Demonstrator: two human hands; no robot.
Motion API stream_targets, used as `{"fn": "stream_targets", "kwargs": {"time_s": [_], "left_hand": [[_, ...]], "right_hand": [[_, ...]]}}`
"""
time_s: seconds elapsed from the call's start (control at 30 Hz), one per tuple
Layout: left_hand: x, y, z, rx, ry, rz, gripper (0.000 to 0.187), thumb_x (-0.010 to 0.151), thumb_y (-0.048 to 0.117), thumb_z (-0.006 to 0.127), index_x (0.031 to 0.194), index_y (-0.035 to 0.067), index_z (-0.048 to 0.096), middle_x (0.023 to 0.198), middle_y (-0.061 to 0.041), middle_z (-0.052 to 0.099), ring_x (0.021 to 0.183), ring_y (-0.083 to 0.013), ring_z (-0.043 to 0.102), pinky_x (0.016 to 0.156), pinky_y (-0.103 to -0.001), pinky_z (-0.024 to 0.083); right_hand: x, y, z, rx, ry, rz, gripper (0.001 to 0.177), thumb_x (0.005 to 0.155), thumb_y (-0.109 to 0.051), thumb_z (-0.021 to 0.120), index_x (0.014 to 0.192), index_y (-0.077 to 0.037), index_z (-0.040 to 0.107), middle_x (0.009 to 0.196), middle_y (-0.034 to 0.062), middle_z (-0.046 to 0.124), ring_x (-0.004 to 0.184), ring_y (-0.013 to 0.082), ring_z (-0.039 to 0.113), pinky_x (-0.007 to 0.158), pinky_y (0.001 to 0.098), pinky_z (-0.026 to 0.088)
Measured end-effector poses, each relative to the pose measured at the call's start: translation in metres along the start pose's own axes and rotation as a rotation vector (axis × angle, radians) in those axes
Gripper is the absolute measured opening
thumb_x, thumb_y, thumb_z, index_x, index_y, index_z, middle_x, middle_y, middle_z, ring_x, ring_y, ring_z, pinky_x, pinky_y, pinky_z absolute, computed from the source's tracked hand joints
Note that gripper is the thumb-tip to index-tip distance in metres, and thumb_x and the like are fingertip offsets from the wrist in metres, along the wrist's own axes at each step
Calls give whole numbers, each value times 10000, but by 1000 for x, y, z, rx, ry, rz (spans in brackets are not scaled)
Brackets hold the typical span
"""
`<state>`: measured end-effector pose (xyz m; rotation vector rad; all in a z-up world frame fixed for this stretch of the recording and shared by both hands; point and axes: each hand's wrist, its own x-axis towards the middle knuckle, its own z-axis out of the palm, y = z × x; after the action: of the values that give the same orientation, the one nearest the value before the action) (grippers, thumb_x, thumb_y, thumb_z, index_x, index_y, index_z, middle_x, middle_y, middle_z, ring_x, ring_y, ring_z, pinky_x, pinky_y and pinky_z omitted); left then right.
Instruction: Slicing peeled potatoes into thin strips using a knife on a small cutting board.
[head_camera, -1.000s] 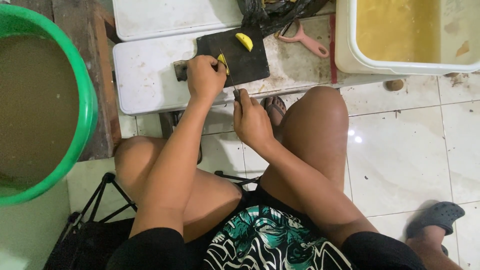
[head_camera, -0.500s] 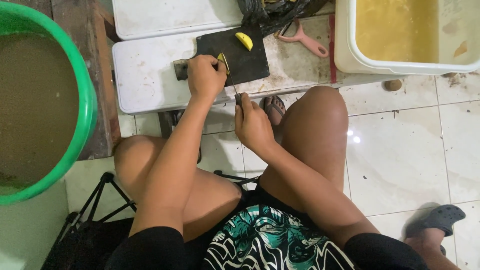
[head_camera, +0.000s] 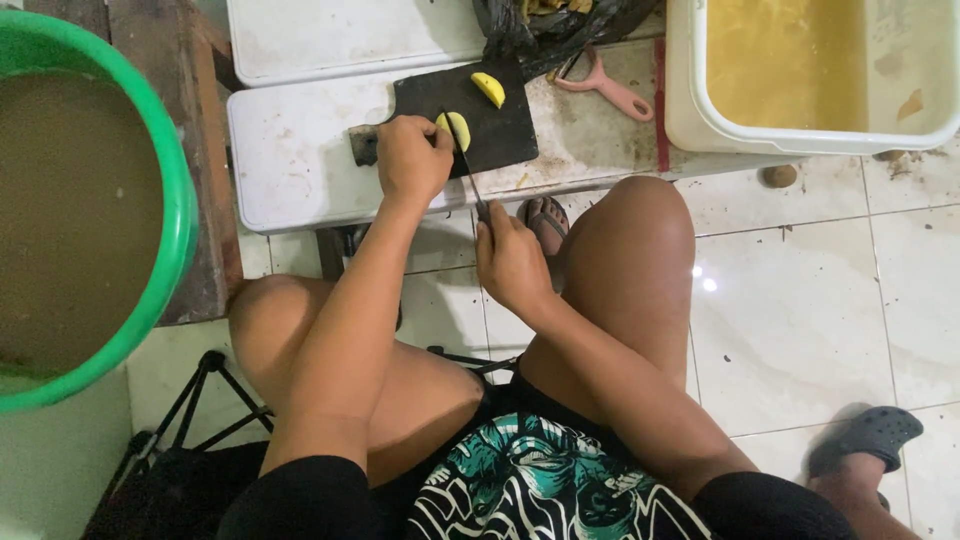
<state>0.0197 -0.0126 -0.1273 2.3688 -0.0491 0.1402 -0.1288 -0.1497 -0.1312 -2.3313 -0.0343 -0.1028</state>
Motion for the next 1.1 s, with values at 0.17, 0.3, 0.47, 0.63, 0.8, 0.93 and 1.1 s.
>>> {"fn": "stream_targets", "kwargs": {"time_s": [0.17, 0.3, 0.47, 0.63, 0.8, 0.93, 1.1], "left_hand": [[2, -7, 4, -7, 6, -18, 188, 918, 99, 638, 807, 23, 769, 644, -161, 707, 594, -265, 734, 466, -301, 567], [2, -10, 3, 0, -27, -47, 161, 916, 98, 652, 867, 25, 787, 712, -144, 744, 620, -231, 747, 495, -292, 583], [3, -12, 7, -25, -3, -6, 204, 904, 61, 624, 751, 35, 757, 584, -109, 684, 485, -172, 655, 439, -252, 502], [4, -16, 10, 20, -3, -6, 184, 895, 94, 660, 766, 7, 758, 581, -142, 666, 488, -235, 670, 412, -299, 493], [5, -15, 9, 23, -1, 8, 176, 873, 58, 678, 740, -38, 744, 547, -131, 633, 430, -194, 611, 387, -271, 436], [6, -14, 8, 16, 14, 25, 256, 875, 54, 649, 621, 47, 680, 470, -68, 565, 396, -114, 515, 393, -231, 391], [7, -18, 10, 42, 16, 37, 280, 866, 61, 661, 587, 77, 644, 459, -53, 550, 397, -107, 518, 378, -223, 398]], "right_hand": [[-7, 12, 3, -6, 46, -16, 424, 1060, -154, 528, 1358, 145, 568, 989, 354, 684, 780, 481, 732, 511, 484, 595], [-1, 13, -1, -42, 104, -2, 423, 1051, -154, 541, 1356, 136, 579, 948, 332, 689, 774, 467, 724, 497, 486, 568], [2, 2, -3, -30, 95, -15, 420, 1062, -166, 522, 1361, 125, 570, 941, 295, 688, 744, 444, 727, 498, 470, 585], [0, -11, 1, -46, 96, -74, 414, 1064, -163, 523, 1376, 106, 559, 918, 294, 663, 736, 470, 709, 475, 501, 569], [-1, -11, 5, -112, 116, -86, 401, 1052, -185, 542, 1366, 61, 586, 884, 220, 657, 679, 434, 710, 465, 477, 575], [-2, -17, 3, -142, 107, -76, 403, 1045, -192, 533, 1365, 48, 579, 877, 215, 648, 670, 445, 702, 467, 515, 567], [-3, -22, 2, -176, 106, -69, 405, 1039, -185, 531, 1372, 41, 572, 885, 208, 641, 654, 456, 700, 467, 536, 562]]}}
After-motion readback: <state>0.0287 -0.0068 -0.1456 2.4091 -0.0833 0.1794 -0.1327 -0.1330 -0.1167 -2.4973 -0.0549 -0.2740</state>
